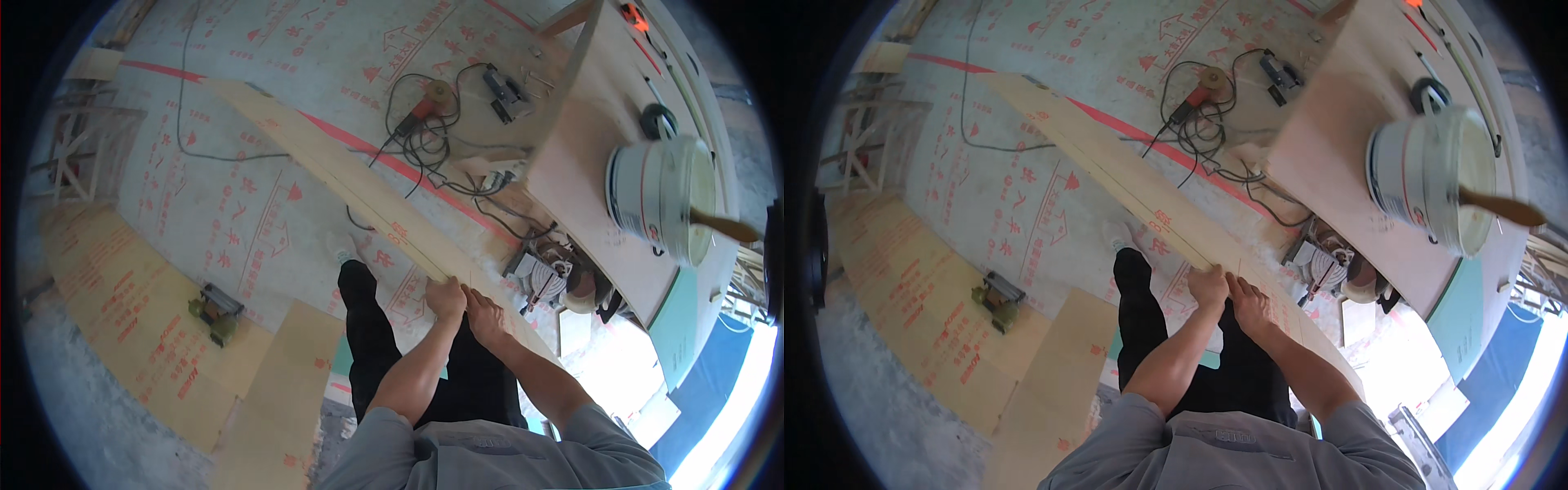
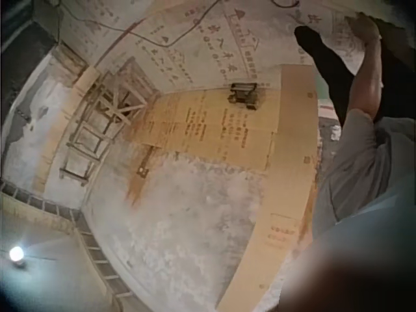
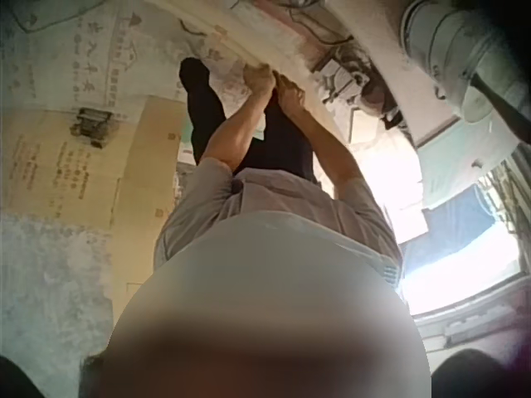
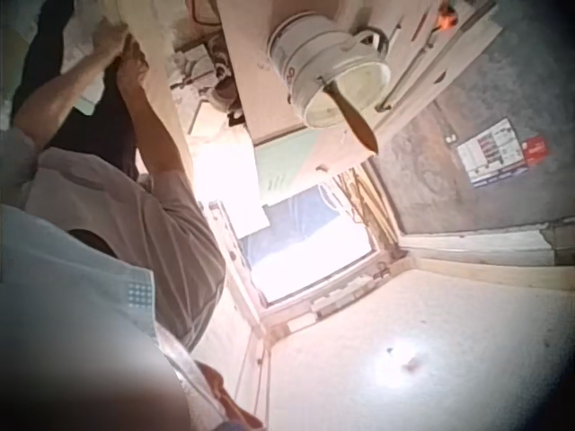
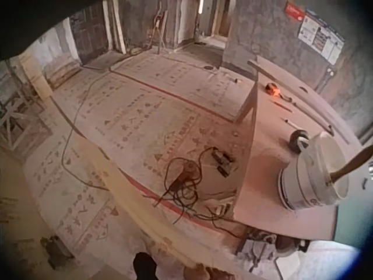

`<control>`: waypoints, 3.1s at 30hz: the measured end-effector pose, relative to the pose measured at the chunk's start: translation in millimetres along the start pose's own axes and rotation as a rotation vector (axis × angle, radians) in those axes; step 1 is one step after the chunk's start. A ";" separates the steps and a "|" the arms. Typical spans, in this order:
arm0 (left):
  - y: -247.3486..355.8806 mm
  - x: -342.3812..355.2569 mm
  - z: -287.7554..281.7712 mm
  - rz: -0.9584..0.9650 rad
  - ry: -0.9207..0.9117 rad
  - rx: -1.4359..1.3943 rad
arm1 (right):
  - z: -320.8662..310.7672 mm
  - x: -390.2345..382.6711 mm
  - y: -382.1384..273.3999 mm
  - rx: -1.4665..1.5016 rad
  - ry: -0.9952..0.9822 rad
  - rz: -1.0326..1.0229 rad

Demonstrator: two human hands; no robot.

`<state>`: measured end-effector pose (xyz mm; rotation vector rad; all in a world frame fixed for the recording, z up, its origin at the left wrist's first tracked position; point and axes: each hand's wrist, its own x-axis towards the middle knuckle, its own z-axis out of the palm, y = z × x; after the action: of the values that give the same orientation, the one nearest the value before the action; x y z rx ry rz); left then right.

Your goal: Measure, hammer nails into, and handle plywood boards for interior renovation.

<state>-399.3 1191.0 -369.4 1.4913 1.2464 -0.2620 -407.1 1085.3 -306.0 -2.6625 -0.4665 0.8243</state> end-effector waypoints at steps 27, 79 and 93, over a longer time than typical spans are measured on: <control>131.2 112.7 -36.4 0.046 -0.363 -0.056 | -28.9 155.6 -41.4 0.145 -0.129 0.209; 604.4 469.1 -25.3 -0.471 -0.912 0.317 | -129.0 726.0 27.6 1.604 0.038 1.237; 640.5 515.0 8.1 -0.346 -0.907 0.521 | -95.5 777.9 262.8 1.689 0.810 1.469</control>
<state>325.9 1577.8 -371.9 1.2936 0.6848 -1.4077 312.4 1136.9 -709.7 -1.0064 1.6799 0.0246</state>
